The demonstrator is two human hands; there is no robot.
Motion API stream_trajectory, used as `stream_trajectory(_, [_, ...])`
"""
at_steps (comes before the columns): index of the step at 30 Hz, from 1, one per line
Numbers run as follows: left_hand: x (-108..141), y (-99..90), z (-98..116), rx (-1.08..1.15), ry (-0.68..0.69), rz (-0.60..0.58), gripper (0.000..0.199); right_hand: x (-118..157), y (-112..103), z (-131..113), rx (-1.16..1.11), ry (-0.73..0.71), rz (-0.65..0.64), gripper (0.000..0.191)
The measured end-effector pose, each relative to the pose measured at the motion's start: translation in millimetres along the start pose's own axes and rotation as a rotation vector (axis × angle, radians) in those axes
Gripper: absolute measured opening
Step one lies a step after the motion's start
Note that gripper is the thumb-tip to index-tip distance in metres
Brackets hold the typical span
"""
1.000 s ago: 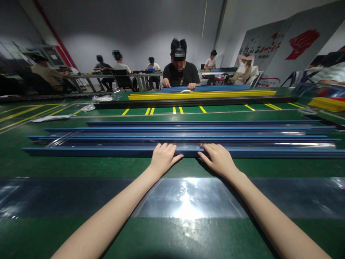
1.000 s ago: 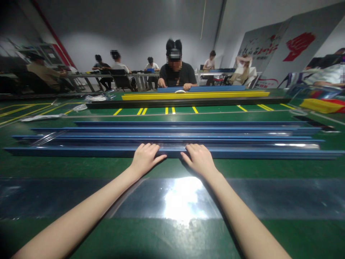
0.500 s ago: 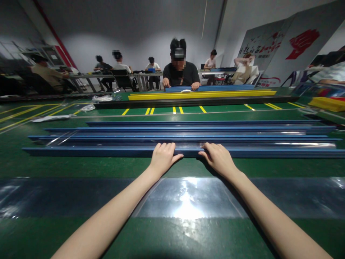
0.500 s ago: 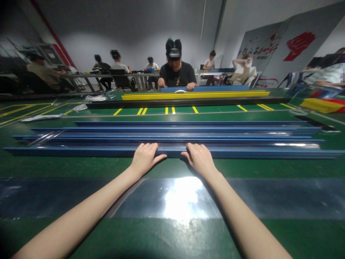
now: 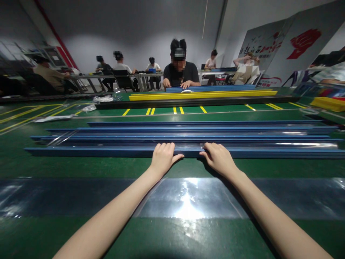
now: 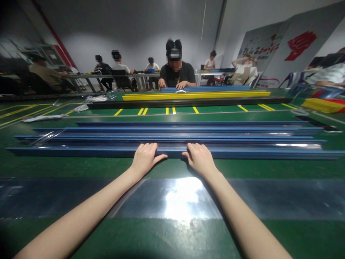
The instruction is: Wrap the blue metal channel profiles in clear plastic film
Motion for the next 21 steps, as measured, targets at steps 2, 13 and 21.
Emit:
stream_trajectory(2, [0,0.1,-1,0.001,-0.016,0.001,0.045,0,0,1,-0.014,0.006,-0.002,0.021])
stream_trajectory(13, [1,1.6,0,0.011,0.001,-0.002,0.043,-4,0,-18,-0.027,-0.079,0.018,0.027])
stream_trajectory(21, [1,1.2,1,0.04,0.029,-0.021,0.04,-13,3,-32,-0.003,-0.136,0.015,0.016])
Point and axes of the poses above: each hand's wrist, its own x-axis away from the middle knuckle, its own y-axis out of the palm, z = x × y, the point moved 6 cm from there along -x, towards the middle knuckle, and after that the axes turned 12 degrees about -x, right-handed, at the moved point
